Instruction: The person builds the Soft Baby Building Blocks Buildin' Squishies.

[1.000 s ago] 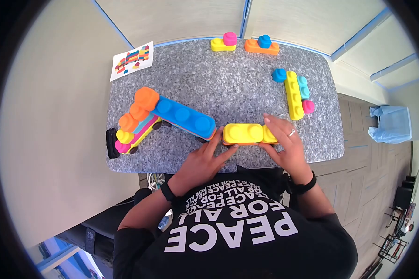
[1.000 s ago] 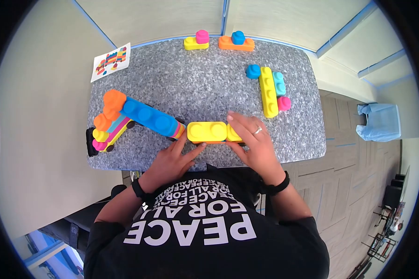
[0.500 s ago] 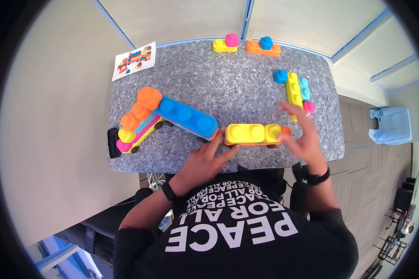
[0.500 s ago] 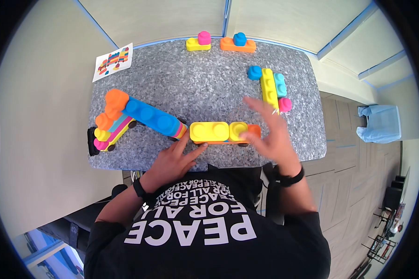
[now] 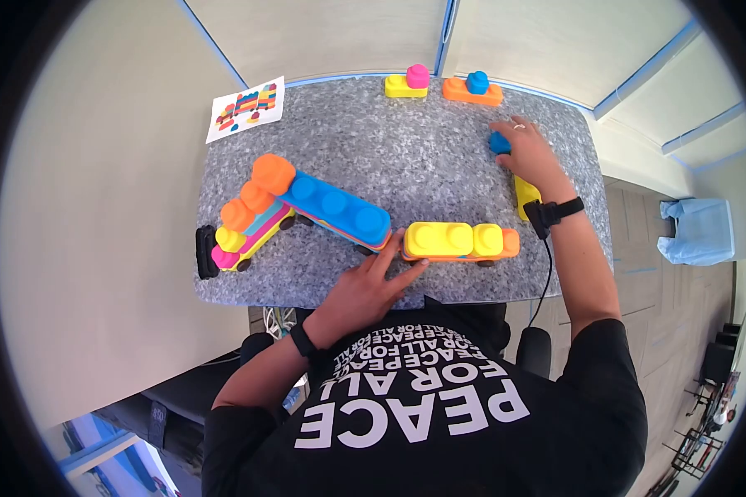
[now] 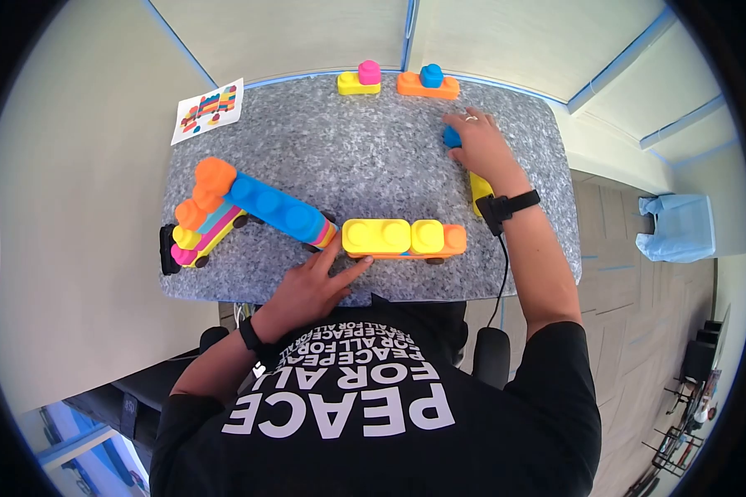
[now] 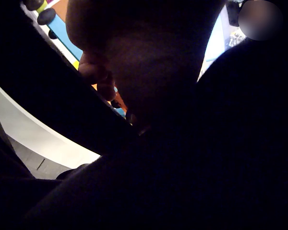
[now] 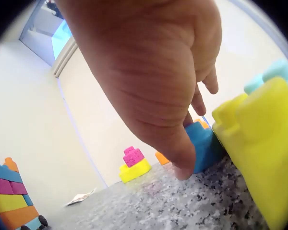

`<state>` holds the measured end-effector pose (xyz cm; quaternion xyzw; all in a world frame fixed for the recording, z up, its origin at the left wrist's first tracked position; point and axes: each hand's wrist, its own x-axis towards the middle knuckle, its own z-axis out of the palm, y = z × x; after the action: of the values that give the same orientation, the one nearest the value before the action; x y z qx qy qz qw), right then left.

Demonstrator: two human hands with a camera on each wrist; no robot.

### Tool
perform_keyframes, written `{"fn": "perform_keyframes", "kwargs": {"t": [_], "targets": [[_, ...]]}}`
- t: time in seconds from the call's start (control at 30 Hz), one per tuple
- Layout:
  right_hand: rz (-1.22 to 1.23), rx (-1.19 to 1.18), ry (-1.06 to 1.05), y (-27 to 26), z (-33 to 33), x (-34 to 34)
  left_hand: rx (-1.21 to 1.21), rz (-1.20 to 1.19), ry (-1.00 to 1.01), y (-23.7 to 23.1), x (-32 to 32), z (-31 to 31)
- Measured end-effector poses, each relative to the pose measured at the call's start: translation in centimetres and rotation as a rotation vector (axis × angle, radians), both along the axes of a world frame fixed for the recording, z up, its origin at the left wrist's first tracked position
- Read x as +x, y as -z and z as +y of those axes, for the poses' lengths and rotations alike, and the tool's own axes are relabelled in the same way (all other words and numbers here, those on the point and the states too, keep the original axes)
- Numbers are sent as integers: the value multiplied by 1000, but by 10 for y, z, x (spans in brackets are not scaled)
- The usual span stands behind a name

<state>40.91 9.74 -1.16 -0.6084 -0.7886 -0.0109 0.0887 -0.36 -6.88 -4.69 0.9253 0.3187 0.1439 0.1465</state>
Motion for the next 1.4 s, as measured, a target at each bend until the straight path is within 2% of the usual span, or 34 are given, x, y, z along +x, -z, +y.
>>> {"fn": "perform_keyframes", "kwargs": {"t": [0.07,0.2,0.3,0.4,0.5,0.6,0.73,0.9,1.07,1.4], "targets": [[-3,-15,-58,15,13,10,-5,0,-5,0,0,0],[90,-81,-49,-6,7,0,-25,-9,-9,-1,1,0],[397,-11,-192,-40,-19,-7,-23,-19,-4,-1,1,0],[656,-81,-200,-80,-66,-24,-6,-21,1,-1,1,1],[605,-100,-238,-95,-110,-26,-8,-7,-6,-1,1,1],[617,-228,-188,-105,-145,-32,-18,-7,-5,-2,1,0],[505,-202,-242,-84,-173,-40,-23,1,-2,-2,1,1],[477,-186,-195,-86,-185,-60,-18,-2,4,-2,1,1],[452,-88,-114,-61,-192,-73,-48,16,2,-2,0,2],[476,49,-92,-39,-198,-81,-25,-1,-5,-2,1,2]]}}
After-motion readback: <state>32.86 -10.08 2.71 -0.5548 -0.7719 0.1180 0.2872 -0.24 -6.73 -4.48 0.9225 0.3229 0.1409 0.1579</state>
